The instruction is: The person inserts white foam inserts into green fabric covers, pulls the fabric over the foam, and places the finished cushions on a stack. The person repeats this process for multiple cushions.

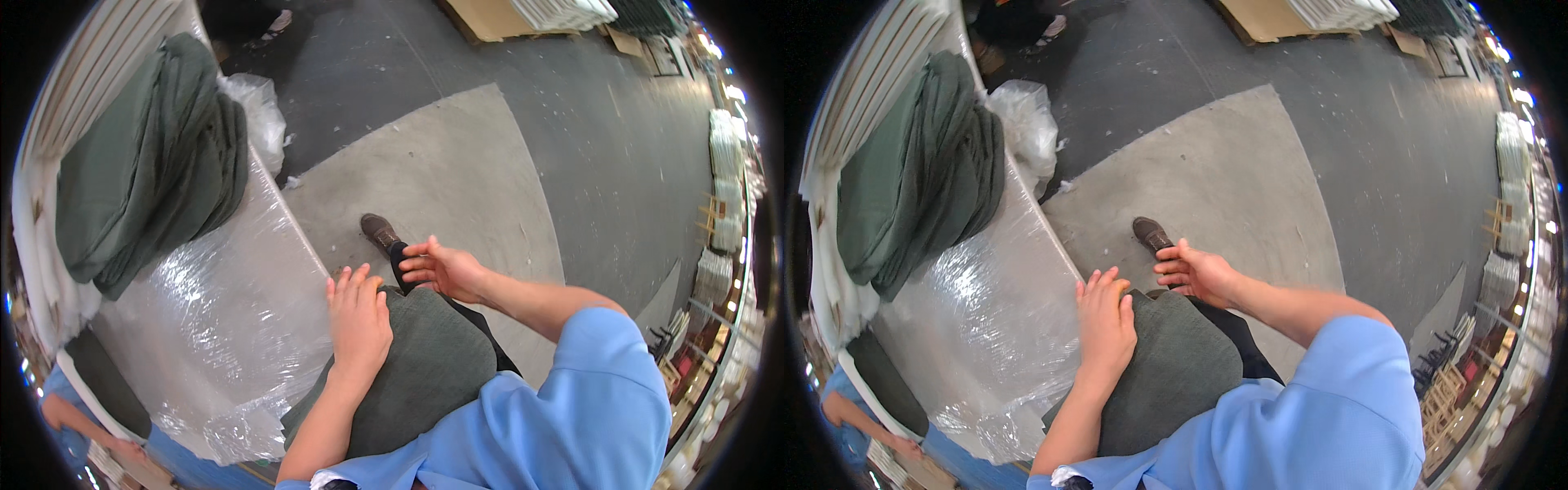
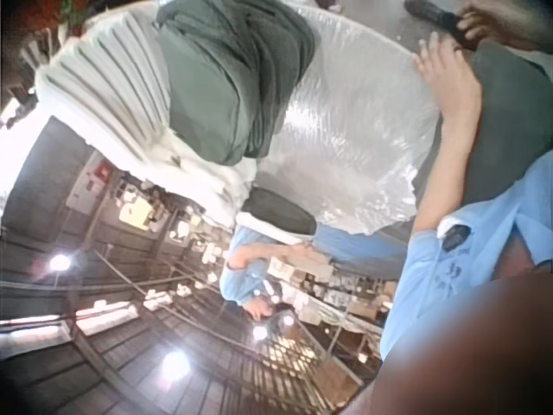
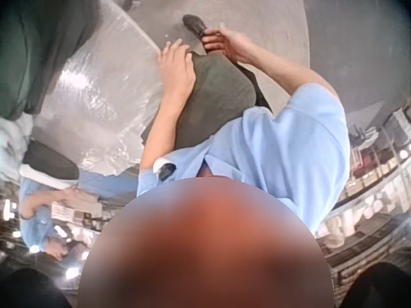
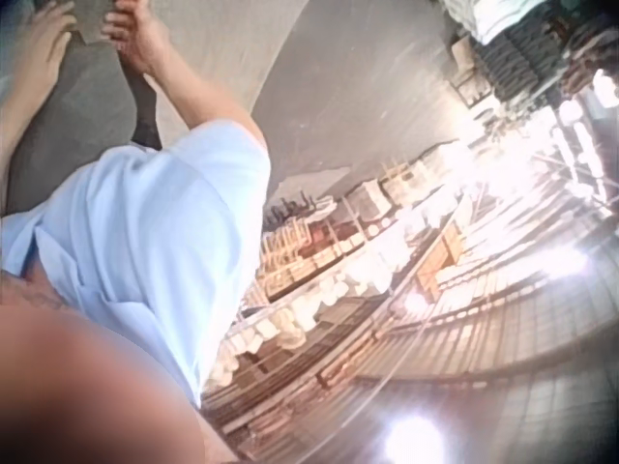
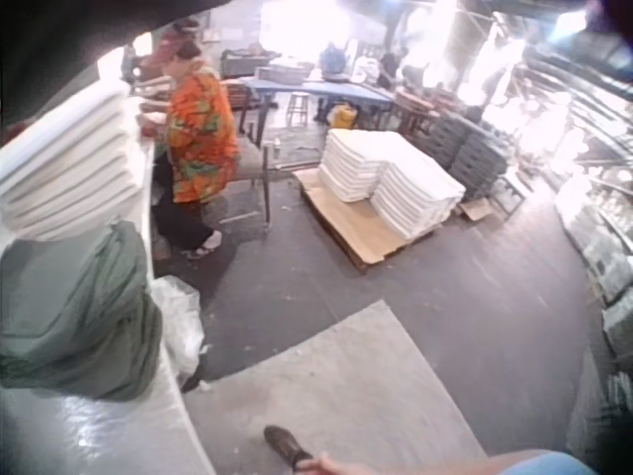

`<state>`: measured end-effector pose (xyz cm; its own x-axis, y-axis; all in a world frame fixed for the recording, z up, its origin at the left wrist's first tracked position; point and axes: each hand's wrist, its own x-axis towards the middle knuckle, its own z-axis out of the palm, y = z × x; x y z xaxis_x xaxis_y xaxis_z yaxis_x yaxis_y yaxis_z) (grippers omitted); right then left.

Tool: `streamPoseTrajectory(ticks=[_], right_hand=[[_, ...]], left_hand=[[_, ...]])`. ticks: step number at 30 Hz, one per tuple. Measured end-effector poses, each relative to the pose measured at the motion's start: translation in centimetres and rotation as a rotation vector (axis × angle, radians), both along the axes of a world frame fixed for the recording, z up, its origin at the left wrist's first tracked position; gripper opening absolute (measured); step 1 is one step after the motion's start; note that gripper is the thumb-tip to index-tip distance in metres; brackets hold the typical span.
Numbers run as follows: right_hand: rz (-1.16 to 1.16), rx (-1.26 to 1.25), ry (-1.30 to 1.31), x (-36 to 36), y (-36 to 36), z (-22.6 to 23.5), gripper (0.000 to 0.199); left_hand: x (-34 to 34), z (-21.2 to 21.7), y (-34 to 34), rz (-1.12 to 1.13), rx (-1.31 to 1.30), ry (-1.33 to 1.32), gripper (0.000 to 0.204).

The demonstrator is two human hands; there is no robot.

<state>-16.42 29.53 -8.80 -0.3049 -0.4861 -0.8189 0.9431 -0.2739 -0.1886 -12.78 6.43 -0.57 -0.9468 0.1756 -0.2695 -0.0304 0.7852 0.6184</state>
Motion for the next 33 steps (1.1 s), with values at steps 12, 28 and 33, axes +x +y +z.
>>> streamPoseTrajectory(ticks=[12,28,33], right_hand=[[-0.376,-0.251,-0.056,5.5,-1.6,3.2,0.089],[0.063,0.055,0.043,0.9,-2.9,4.8,0.081],[0.781,0.175,0.276,-1.0,-3.9,8.3,0.085]], left_hand=[[2.1,-0.8,3.6,-0.102,0.473,-0.21,0.041],[2.9,-0.7,1.7,-0.047,0.321,0.058,0.047],[12.8,13.2,-8.9,0.048,0.296,-0.192,0.043]])
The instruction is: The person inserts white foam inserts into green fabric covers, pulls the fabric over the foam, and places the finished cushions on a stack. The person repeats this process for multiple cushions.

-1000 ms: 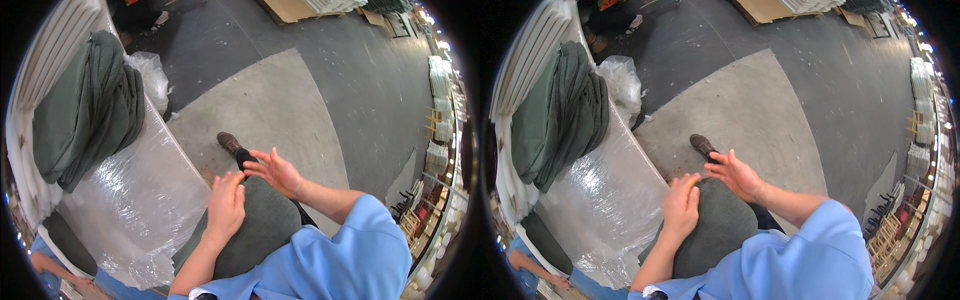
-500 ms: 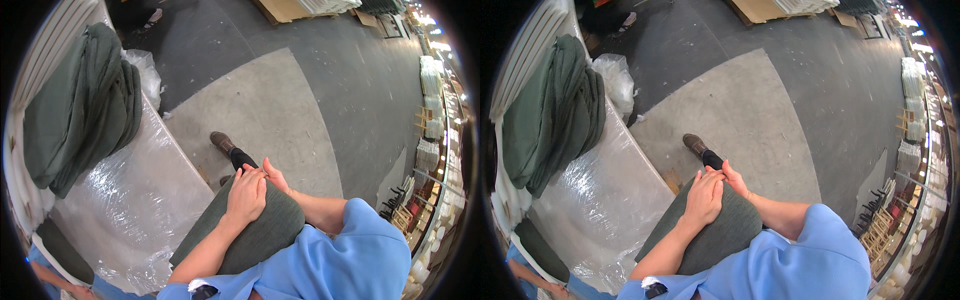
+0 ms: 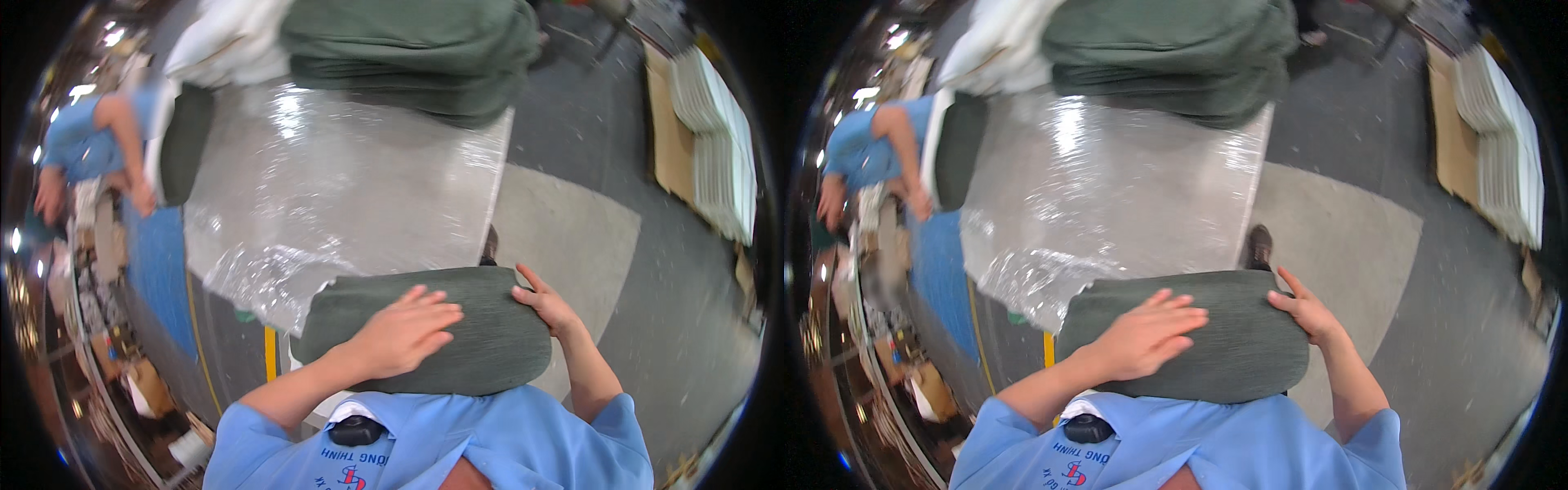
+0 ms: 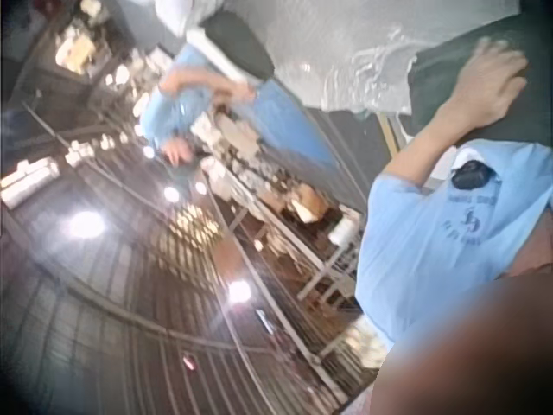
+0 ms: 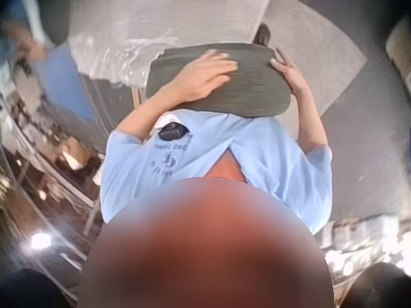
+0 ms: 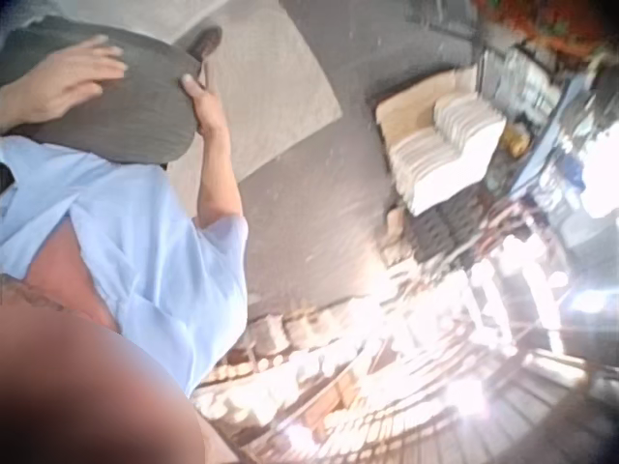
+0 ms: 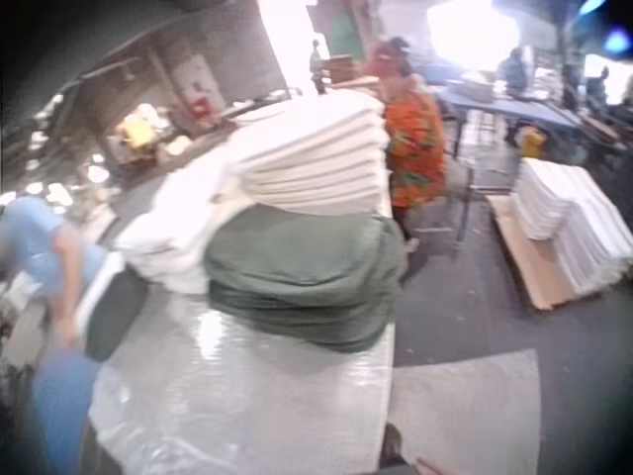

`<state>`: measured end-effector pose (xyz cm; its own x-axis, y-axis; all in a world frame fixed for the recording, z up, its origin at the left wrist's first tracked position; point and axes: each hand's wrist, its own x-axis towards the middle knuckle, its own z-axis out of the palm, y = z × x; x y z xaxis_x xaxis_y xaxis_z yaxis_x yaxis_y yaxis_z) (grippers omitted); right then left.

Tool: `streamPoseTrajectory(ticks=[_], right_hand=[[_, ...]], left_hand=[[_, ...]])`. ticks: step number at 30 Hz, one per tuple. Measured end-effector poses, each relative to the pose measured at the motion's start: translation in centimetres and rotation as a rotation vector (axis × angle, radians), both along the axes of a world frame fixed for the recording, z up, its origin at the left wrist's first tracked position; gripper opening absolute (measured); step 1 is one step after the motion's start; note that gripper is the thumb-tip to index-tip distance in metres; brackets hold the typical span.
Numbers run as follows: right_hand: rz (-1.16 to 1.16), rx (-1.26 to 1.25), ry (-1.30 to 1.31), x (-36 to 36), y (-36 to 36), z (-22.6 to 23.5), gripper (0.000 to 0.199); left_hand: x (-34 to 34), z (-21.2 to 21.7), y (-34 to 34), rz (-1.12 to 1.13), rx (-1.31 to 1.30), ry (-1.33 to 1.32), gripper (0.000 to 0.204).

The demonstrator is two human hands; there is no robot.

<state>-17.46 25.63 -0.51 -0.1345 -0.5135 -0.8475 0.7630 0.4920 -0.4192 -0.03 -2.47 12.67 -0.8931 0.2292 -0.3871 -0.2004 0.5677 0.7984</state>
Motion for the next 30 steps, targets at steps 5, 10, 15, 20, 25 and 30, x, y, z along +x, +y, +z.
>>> streamPoseTrajectory(ticks=[5,10,15,20,25,30], right_hand=[[0.197,0.094,-0.141,-0.4,-0.5,-1.9,0.081],[0.199,0.087,-0.115,1.1,-0.4,-0.6,0.071],[0.004,-0.086,0.174,4.9,1.0,-0.1,0.062],[-0.262,-0.319,0.369,10.5,-0.1,-0.5,0.069],[-0.288,-0.494,0.453,13.4,-1.9,2.7,0.071],[-0.626,-0.479,0.213,14.1,-3.0,3.2,0.047]], left_hand=[[16.0,4.1,-2.6,1.295,-0.353,0.28,0.045],[22.3,-0.4,6.1,1.66,1.067,-0.259,0.073],[15.2,-2.7,8.7,1.603,1.097,-0.03,0.082],[8.8,1.6,2.6,1.417,0.772,0.286,0.065],[5.3,11.2,-0.5,0.846,0.23,0.292,0.061],[2.9,15.5,4.6,0.382,-0.323,0.079,0.066]])
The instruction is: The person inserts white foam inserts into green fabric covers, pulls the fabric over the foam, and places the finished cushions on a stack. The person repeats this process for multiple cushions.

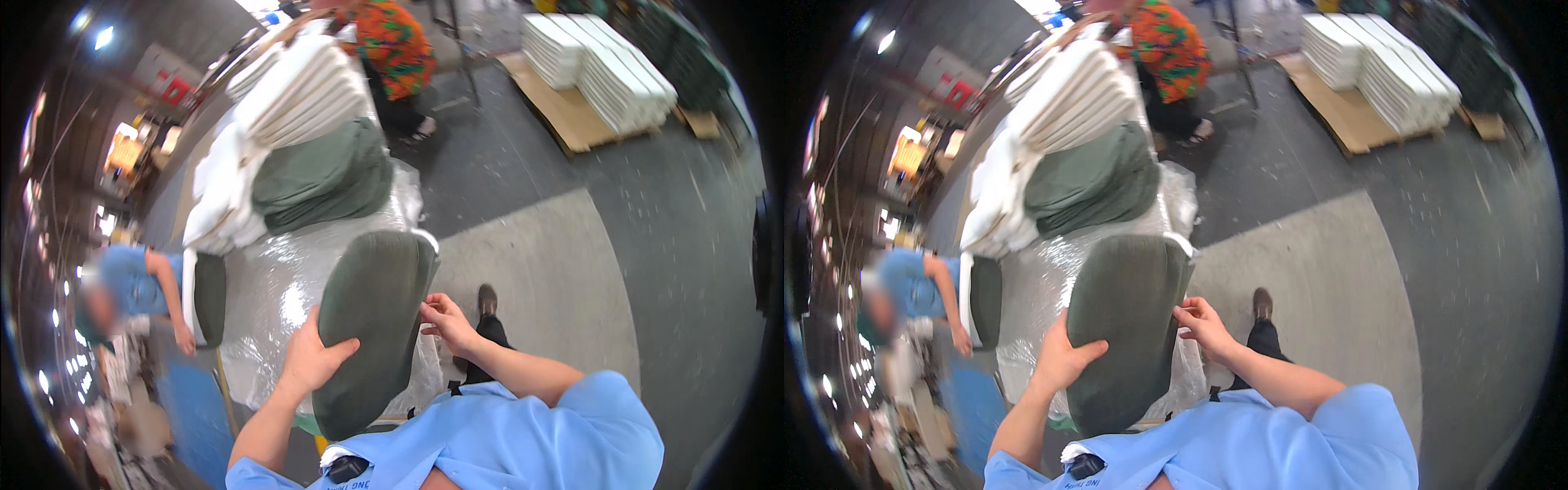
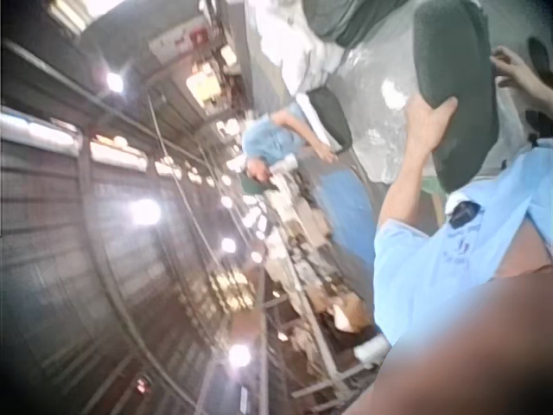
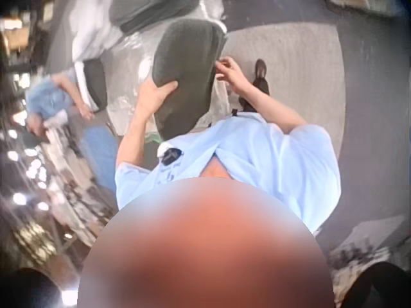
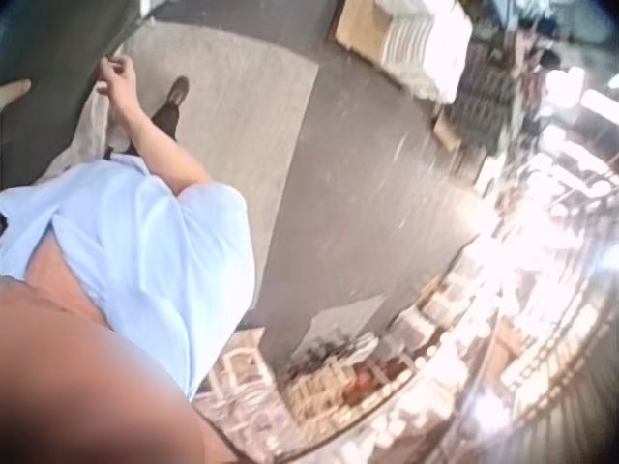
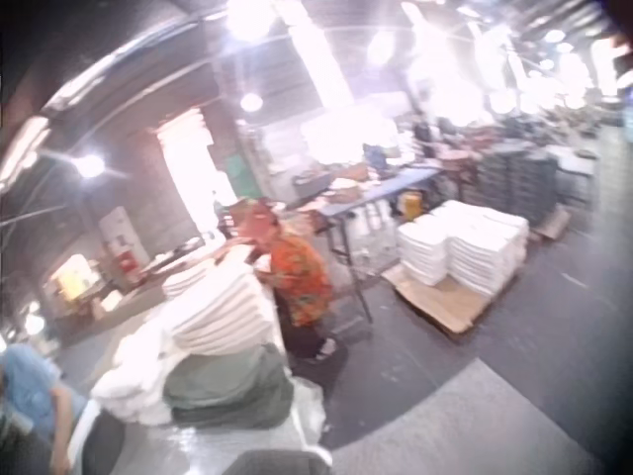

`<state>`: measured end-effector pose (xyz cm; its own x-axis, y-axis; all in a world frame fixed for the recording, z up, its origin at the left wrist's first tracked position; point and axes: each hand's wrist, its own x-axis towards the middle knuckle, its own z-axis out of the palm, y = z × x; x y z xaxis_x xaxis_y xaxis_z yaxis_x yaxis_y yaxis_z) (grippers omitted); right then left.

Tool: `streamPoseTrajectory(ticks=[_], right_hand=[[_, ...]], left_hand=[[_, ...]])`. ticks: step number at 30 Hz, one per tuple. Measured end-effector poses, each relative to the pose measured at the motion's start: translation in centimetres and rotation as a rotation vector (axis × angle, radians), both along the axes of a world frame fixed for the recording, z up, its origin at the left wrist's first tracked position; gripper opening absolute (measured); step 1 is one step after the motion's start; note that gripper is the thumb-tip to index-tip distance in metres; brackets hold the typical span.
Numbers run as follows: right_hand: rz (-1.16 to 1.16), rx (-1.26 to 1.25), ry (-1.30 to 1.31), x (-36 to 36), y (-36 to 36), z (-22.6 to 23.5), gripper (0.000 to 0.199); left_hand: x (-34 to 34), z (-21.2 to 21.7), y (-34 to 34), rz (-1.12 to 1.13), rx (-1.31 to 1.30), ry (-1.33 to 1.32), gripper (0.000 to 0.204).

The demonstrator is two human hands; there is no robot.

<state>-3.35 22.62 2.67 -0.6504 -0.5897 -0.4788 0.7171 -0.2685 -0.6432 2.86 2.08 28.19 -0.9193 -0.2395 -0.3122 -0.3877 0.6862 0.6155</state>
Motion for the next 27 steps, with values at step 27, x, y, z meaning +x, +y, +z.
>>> streamPoseTrajectory(ticks=[27], right_hand=[[-0.657,0.1,-0.316,6.9,1.7,-7.6,0.03]], left_hand=[[-23.1,-26.4,17.5,-1.349,-0.341,-0.813,0.028]])
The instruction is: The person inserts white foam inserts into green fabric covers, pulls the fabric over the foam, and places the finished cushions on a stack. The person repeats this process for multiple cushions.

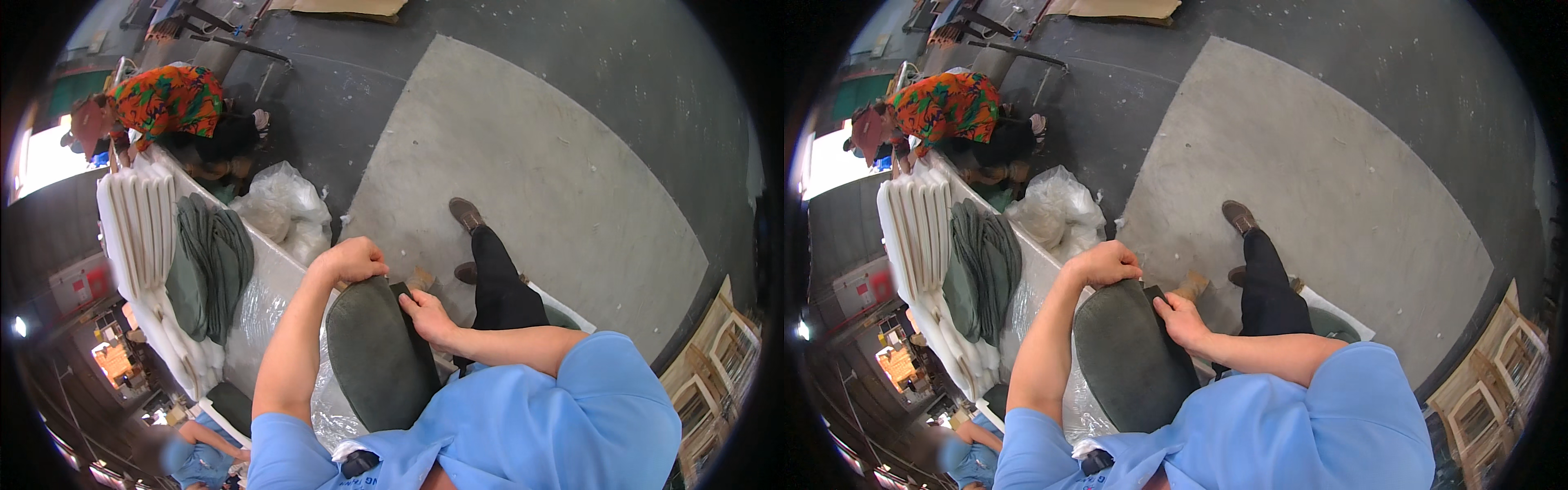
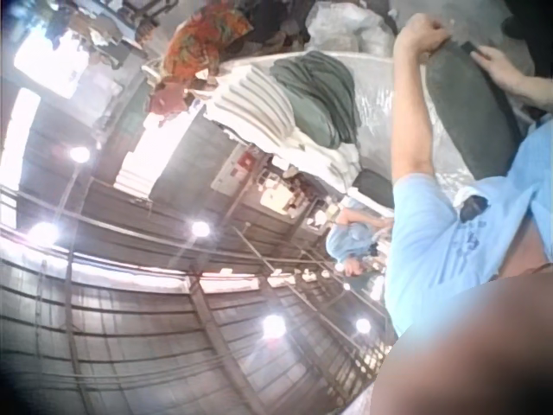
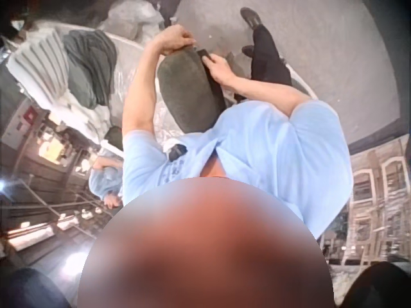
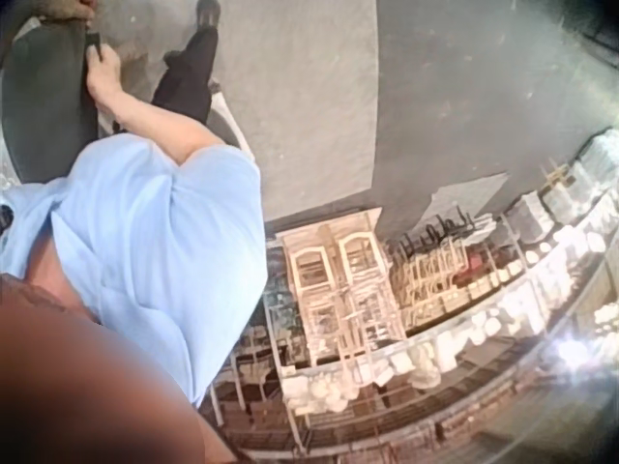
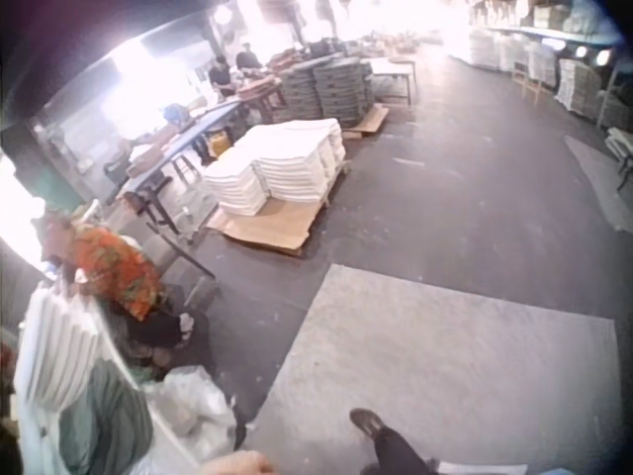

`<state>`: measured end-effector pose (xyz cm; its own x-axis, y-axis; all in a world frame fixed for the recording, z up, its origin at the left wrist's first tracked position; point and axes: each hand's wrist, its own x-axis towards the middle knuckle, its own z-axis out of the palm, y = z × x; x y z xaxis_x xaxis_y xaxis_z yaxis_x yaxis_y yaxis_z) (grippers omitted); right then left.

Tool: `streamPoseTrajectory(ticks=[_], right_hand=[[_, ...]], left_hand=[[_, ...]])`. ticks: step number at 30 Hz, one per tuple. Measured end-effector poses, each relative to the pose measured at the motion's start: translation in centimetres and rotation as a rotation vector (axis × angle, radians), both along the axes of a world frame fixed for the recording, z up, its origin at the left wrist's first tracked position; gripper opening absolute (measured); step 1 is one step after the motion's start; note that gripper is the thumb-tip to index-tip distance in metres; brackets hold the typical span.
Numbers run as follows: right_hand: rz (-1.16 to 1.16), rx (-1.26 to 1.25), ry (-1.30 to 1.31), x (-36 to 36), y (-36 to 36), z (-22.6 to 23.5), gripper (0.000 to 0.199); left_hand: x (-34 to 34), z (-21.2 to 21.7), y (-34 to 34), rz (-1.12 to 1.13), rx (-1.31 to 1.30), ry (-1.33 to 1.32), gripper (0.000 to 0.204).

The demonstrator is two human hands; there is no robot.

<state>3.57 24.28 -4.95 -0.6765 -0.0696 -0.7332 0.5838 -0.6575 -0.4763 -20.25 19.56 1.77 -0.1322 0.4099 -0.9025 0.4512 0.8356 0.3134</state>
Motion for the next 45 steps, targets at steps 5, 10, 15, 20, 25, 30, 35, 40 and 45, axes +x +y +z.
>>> streamPoseTrajectory(ticks=[5,10,15,20,25,30,35,40,45], right_hand=[[-0.111,0.002,-0.022,-0.4,-0.3,-0.1,0.032],[-0.128,0.051,-0.069,-1.2,0.0,0.0,0.032],[-0.164,0.053,-0.074,-1.7,-0.6,-0.9,0.034],[-0.129,0.154,-0.059,-2.1,-0.7,-1.9,0.038],[-0.24,0.084,-0.141,-3.7,-1.6,-3.6,0.037],[-0.246,0.012,-0.219,-5.2,-1.4,-4.1,0.033],[-0.172,-0.045,-0.282,-7.0,-1.5,-4.2,0.031],[-0.008,-0.128,-0.272,-8.2,-2.7,-6.1,0.029],[0.124,-0.137,-0.302,-8.8,-2.1,-5.5,0.032]], left_hand=[[-0.8,-0.6,1.7,-0.115,-0.137,-0.143,0.027],[-1.1,-1.4,2.4,-0.144,-0.293,-0.25,0.024],[-0.9,-2.2,2.3,-0.076,-0.325,-0.305,0.021],[-0.3,-3.5,-1.7,0.418,-0.114,-0.366,0.019],[2.4,-5.6,-5.1,1.072,0.121,-0.417,0.021],[5.6,-8.0,-6.7,1.396,0.314,-0.292,0.023],[7.2,-8.9,-8.8,1.491,0.404,-0.101,0.026],[8.6,-8.3,-10.2,1.494,0.351,0.167,0.029],[9.0,-9.2,-9.9,1.424,0.315,0.298,0.03]])
